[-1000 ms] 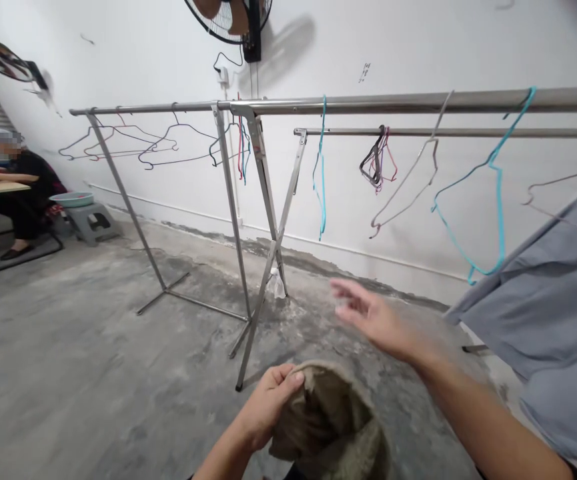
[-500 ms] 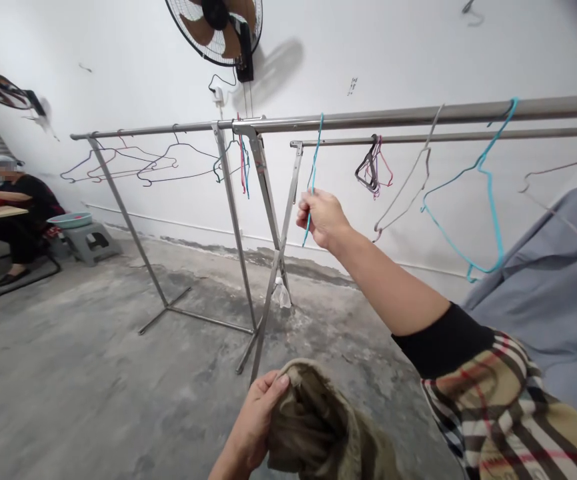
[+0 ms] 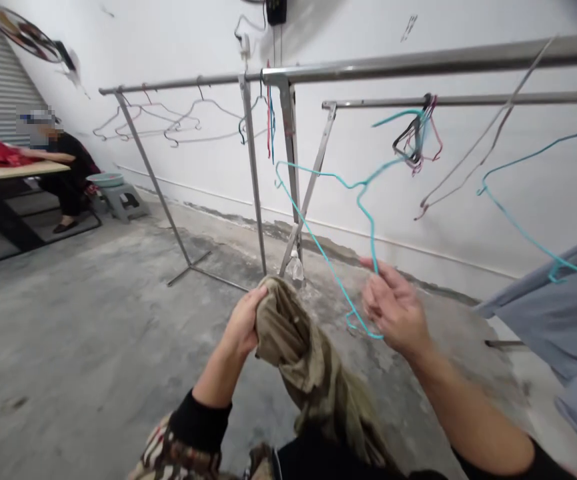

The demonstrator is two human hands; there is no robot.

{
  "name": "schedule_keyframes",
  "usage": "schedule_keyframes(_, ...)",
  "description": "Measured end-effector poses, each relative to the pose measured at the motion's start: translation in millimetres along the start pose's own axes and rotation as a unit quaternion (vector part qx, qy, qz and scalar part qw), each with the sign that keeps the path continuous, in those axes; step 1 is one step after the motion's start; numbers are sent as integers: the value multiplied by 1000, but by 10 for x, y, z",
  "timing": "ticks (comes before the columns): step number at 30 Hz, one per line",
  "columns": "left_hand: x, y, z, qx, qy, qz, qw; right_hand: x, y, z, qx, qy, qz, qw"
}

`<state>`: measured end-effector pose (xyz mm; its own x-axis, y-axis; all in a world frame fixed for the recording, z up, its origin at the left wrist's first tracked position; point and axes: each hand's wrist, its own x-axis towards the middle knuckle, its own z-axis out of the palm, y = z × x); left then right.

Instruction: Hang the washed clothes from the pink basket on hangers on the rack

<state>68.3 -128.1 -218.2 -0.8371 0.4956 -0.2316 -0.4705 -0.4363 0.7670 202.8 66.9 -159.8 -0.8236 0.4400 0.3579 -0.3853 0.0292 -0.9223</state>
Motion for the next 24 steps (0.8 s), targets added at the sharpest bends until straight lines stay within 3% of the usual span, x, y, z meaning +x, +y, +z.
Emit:
schedule_keyframes(3,155,139,124,3,-15,18,1000,-558,416,-321,-18,30,-13,999)
schedule_keyframes(6,255,233,290,10,-31,25,999,-911,540,-496,-67,13,51,996)
schedule_keyframes(10,284,264,488,25,-54,19,998,-1116,365,-626,-137,-83,173,972)
schedule_keyframes(14,238,256,620,48,-87,-21,995,-1309,225,-860,-81,-130,229,961)
schedule_keyframes(17,189,270,705,68,-93,-33,993,-1463,170,-1073,-45,-180,220,958)
schedule_keyframes(21,118,283,827,74,-98,-61,991,-1582,91,-1261,-30,-251,157,955)
schedule_keyframes(24,76,247,906,81,-111,-75,988,-1625,97,-1288,-42,-175,156,971)
